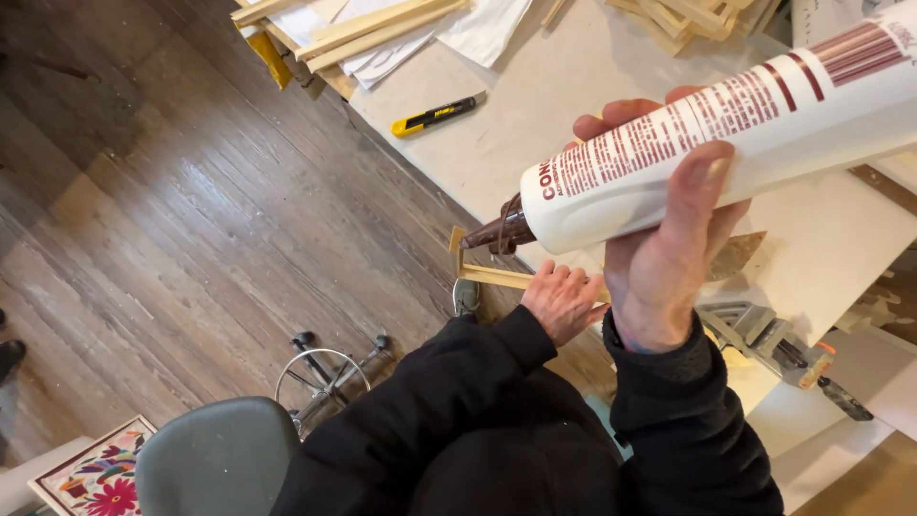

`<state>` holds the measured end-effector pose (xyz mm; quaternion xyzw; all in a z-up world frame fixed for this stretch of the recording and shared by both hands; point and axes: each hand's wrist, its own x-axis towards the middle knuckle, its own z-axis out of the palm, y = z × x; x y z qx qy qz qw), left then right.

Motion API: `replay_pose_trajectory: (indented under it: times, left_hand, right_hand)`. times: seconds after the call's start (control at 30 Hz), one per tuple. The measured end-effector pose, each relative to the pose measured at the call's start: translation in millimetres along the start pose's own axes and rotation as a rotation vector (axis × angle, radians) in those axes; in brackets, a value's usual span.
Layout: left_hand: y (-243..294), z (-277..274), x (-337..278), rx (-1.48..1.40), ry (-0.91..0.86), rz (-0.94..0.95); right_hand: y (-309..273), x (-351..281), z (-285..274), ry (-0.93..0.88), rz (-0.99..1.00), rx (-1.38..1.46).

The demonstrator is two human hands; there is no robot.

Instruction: The recorder is assembling wooden picture frame components by applying glue, using a miter clamp, hammering nails, and trimming edges.

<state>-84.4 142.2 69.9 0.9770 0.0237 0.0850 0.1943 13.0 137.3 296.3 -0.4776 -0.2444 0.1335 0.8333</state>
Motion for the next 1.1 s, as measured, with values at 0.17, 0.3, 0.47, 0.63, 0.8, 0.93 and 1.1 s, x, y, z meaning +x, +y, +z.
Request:
replay_pose_trajectory:
  times: [0.17, 0.3, 0.47, 0.63, 0.8, 0.93, 1.1]
  left_hand:
    - [-0.5, 0.5, 3.3, 0.024, -0.106, 0.032]
    - [0.0, -3.7, 6.3, 0.014, -0.146, 0.041]
    - [-1.4, -1.9, 5.6, 0.023, -0.176, 0.052]
    - [-0.9, -4.3, 8.9, 0.031, -0.197, 0.053]
    - [-2.0, -5.7, 8.7, 0.02, -0.215, 0.044]
    - [-2.1, -5.4, 7.8, 0.024, -0.194, 0.043]
    - [-1.4, -7.2, 6.9, 0.012, -0.161, 0.046]
  right_hand:
    - [-0.2, 1.4, 1.5, -0.005, 0.001, 0.016]
    - [-3.7, 2.8, 5.3, 0.012, -0.004, -0.011]
    - [-3.5, 3.5, 5.3, 0.023, 0.006, -0.01]
    - [-3.9, 2.3, 6.6, 0.027, 0.013, 0.009]
    - [-1.6, 4.4, 3.7, 0.013, 0.007, 0.01]
    - [0.5, 4.9, 2.2, -0.002, -0.005, 0.007]
    - [-0.7, 4.6, 2.8, 0.0, -0.007, 0.014]
